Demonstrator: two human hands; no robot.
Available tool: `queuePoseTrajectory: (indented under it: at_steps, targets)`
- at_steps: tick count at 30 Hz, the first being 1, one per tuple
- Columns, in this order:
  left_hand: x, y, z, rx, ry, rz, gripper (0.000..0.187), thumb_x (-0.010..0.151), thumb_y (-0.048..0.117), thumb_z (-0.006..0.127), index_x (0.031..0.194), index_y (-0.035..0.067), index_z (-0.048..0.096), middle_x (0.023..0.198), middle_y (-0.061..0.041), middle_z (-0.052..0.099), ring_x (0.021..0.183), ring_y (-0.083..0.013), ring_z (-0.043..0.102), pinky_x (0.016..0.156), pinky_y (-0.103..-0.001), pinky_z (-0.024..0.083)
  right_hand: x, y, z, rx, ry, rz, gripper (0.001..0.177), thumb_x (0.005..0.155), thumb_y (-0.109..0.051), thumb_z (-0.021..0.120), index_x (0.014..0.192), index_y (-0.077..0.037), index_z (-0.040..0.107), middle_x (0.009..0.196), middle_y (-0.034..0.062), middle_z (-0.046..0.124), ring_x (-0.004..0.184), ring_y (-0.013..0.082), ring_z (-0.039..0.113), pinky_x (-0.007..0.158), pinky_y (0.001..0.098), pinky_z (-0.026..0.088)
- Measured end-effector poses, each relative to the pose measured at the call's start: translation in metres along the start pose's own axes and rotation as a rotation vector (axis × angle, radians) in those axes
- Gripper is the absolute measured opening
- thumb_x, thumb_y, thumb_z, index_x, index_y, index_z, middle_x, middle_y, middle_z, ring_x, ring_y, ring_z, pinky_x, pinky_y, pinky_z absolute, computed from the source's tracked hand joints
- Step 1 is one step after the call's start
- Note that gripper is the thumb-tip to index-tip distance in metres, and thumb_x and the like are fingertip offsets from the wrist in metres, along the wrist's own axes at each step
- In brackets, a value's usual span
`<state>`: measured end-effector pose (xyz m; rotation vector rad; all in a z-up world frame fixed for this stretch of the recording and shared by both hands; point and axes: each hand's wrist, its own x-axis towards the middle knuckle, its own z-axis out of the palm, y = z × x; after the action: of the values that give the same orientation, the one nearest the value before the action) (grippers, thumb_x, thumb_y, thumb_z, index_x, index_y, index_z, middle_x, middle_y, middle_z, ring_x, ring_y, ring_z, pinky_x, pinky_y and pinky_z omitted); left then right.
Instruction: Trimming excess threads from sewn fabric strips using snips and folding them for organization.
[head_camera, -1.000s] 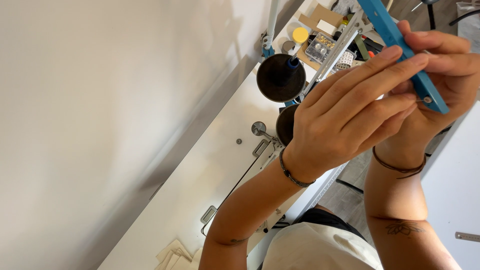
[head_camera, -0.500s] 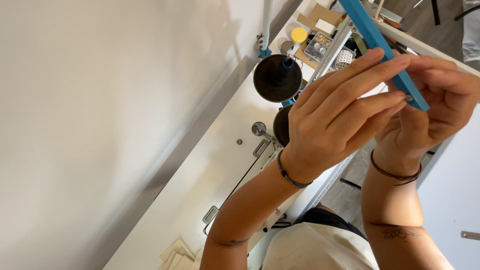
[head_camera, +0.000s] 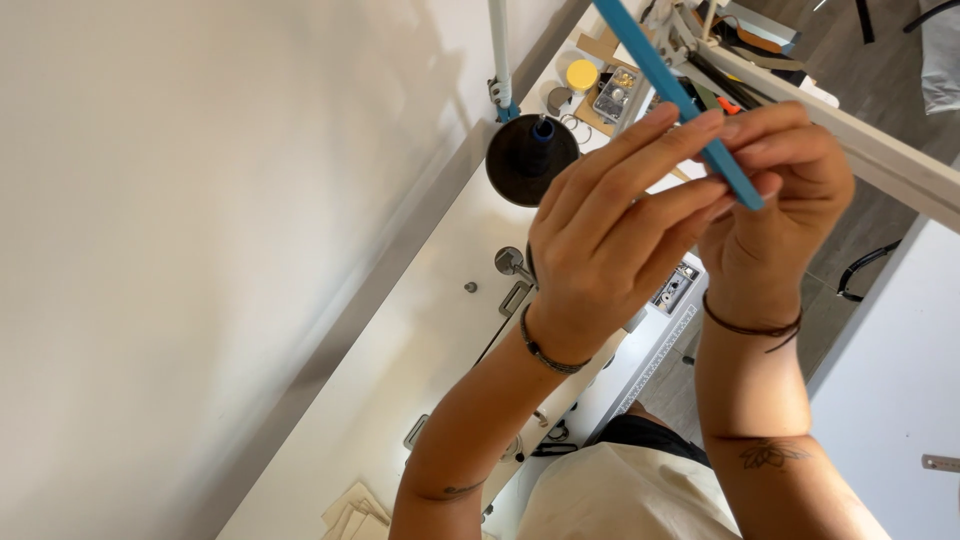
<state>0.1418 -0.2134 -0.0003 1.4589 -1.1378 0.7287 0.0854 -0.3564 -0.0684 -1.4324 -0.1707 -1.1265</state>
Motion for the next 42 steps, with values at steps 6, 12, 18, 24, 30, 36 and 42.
queuePoseTrajectory:
  at_steps: [6, 12, 18, 24, 30, 36, 42]
  targets:
    - [0.0, 0.0, -0.001, 0.054, -0.008, 0.008, 0.013, 0.105, 0.017, 0.066, 0.102, 0.008, 0.075, 0.128, -0.008, 0.066, 0.123, -0.0288, 0.069, 0.106, -0.038, 0.062, 0.003, -0.005, 0.014, 0.096, 0.03, 0.016, 0.024, 0.106, -0.036, 0.067, 0.1, -0.015, 0.056, 0.099, 0.0016, 0.056, 0.086, 0.0142, 0.061, 0.089, 0.0273, 0.058]
    - [-0.006, 0.009, 0.005, 0.166, 0.027, 0.026, 0.043, 0.094, 0.045, 0.078, 0.12, 0.014, 0.062, 0.131, -0.01, 0.069, 0.125, -0.0291, 0.072, 0.106, -0.038, 0.064, -0.014, -0.024, 0.008, 0.046, 0.132, -0.104, 0.024, 0.113, -0.035, 0.052, 0.105, -0.013, 0.047, 0.106, 0.0024, 0.058, 0.118, 0.0233, 0.064, 0.102, 0.0316, 0.059]
    - [0.004, 0.01, 0.013, 0.19, 0.025, 0.102, 0.008, 0.103, 0.021, 0.07, 0.104, 0.013, 0.068, 0.12, -0.006, 0.07, 0.123, -0.0288, 0.067, 0.093, -0.039, 0.065, -0.057, -0.054, -0.014, 0.393, 0.183, 0.028, 0.02, 0.114, -0.039, 0.047, 0.11, -0.021, 0.04, 0.1, -0.0082, 0.049, 0.088, 0.0104, 0.048, 0.124, 0.0301, 0.054]
    - [-0.012, -0.005, -0.016, 0.17, 0.086, 0.158, 0.016, 0.103, 0.009, 0.068, 0.117, 0.003, 0.064, 0.115, -0.013, 0.073, 0.117, -0.0354, 0.071, 0.099, -0.04, 0.066, -0.071, -0.087, 0.01, 0.547, 0.139, 0.128, 0.021, 0.11, -0.031, 0.058, 0.097, -0.021, 0.044, 0.08, -0.0079, 0.043, 0.054, 0.0068, 0.033, 0.051, 0.0206, 0.042]
    - [-0.034, -0.036, -0.093, 0.312, 0.244, 0.067, 0.022, 0.1, 0.007, 0.073, 0.118, 0.007, 0.06, 0.122, -0.015, 0.067, 0.114, -0.0319, 0.069, 0.1, -0.042, 0.065, -0.088, -0.075, 0.042, 0.632, -0.066, 0.072, 0.019, 0.103, -0.002, 0.04, 0.091, -0.015, 0.046, 0.072, -0.0024, 0.049, 0.051, 0.0086, 0.038, 0.045, 0.0205, 0.046]
    - [-0.01, -0.091, -0.155, 0.634, 0.28, 0.052, 0.013, 0.099, 0.005, 0.074, 0.111, 0.006, 0.068, 0.111, -0.009, 0.068, 0.103, -0.0262, 0.069, 0.09, -0.037, 0.063, -0.11, -0.05, 0.091, 0.502, -0.232, 0.162, 0.017, 0.105, -0.006, 0.037, 0.095, -0.016, 0.046, 0.074, -0.0016, 0.046, 0.054, 0.0086, 0.041, 0.047, 0.0219, 0.049]
    - [0.004, -0.173, -0.179, 0.836, 0.279, -0.133, 0.013, 0.097, 0.025, 0.066, 0.096, 0.012, 0.063, 0.089, 0.001, 0.067, 0.079, -0.0223, 0.062, 0.068, -0.033, 0.052, -0.124, -0.029, 0.119, 0.451, -0.29, 0.229, 0.017, 0.111, -0.027, 0.048, 0.099, -0.015, 0.047, 0.076, 0.0024, 0.049, 0.06, 0.0119, 0.046, 0.053, 0.0242, 0.054]
